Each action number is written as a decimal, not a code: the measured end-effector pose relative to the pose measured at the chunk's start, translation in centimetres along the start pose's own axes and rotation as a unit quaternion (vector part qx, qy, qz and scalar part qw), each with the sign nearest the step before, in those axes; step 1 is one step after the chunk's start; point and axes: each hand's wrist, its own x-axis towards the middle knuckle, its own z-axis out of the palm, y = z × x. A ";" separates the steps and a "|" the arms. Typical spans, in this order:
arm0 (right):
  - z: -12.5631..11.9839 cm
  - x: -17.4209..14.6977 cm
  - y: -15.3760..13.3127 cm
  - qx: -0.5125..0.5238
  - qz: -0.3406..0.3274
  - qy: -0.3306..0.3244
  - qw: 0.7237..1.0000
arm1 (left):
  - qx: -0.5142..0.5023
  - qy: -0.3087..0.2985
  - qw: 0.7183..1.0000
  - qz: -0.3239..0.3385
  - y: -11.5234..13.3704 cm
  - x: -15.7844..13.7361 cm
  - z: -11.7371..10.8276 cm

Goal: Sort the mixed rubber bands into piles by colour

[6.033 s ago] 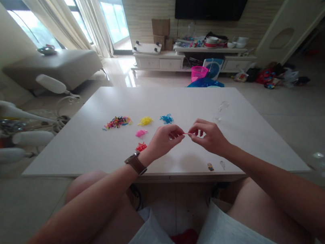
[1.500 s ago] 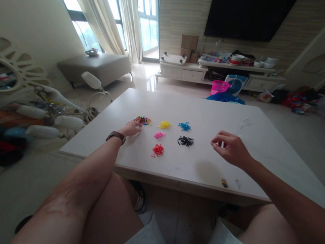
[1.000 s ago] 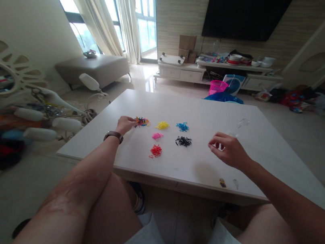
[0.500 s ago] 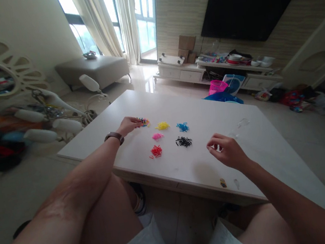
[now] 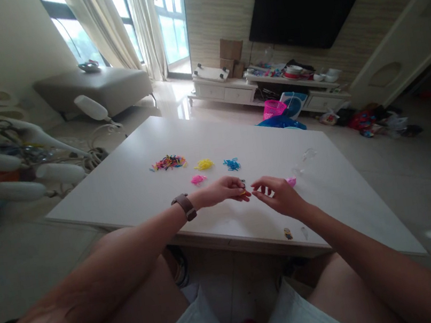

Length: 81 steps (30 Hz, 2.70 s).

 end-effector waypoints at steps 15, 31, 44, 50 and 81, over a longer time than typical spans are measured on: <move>-0.9 0.0 -0.4 0.021 -0.017 0.076 0.997 | -0.176 0.053 0.981 -0.053 -0.7 0.4 2.5; -1.0 -0.3 -0.4 0.020 -0.008 0.049 0.999 | -0.242 0.093 0.964 -0.066 0.1 0.0 2.8; -1.0 -0.2 -0.5 0.007 0.006 0.071 0.997 | -0.215 0.100 0.968 -0.082 -0.1 0.1 2.7; -1.1 -0.1 -0.6 0.012 0.015 0.075 0.997 | -0.066 0.101 0.992 -0.041 -0.2 -0.1 3.0; -2.0 0.9 2.1 0.144 0.180 0.074 0.970 | 0.181 0.159 0.970 0.034 1.3 -0.6 2.1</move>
